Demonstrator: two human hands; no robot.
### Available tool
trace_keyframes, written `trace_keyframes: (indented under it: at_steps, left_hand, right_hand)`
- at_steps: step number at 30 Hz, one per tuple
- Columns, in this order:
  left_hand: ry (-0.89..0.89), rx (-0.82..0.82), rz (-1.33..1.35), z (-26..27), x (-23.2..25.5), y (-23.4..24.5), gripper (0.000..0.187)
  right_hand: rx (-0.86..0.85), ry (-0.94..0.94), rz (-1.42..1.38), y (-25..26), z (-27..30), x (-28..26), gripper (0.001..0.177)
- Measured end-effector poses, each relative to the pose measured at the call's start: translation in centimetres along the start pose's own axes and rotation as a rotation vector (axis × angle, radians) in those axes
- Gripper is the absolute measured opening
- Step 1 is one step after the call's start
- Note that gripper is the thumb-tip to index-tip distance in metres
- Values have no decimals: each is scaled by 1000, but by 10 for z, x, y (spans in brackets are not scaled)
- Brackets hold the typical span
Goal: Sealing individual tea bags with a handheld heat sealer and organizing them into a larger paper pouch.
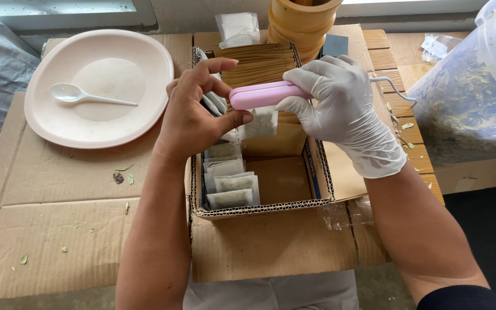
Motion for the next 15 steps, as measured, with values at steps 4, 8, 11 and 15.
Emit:
trace_keyframes:
  at_steps: [4, 8, 11, 15]
  left_hand:
    - [-22, -30, -40, 0, 11, 1, 63]
    - [29, -67, -56, 2, 22, 1, 64]
    - [102, -107, -37, 3, 24, 2, 69]
    - [189, -146, -7, 2, 32, 1, 81]
  right_hand:
    - [-33, 9, -29, 3, 0, 0, 37]
    - [-88, -4, -74, 5, 0, -1, 34]
    - [-96, -11, -86, 5, 2, 2, 36]
    - [-66, -18, -148, 14, 0, 9, 42]
Point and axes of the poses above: each hand's wrist, its own z-axis away from the middle knuckle, its own y-axis out of the back of the hand, x = y × z, the point moved 3 cm from there along -z, towards the middle knuckle, and after that the axes turned 2 degrees about -z, right-handed, at the moved point
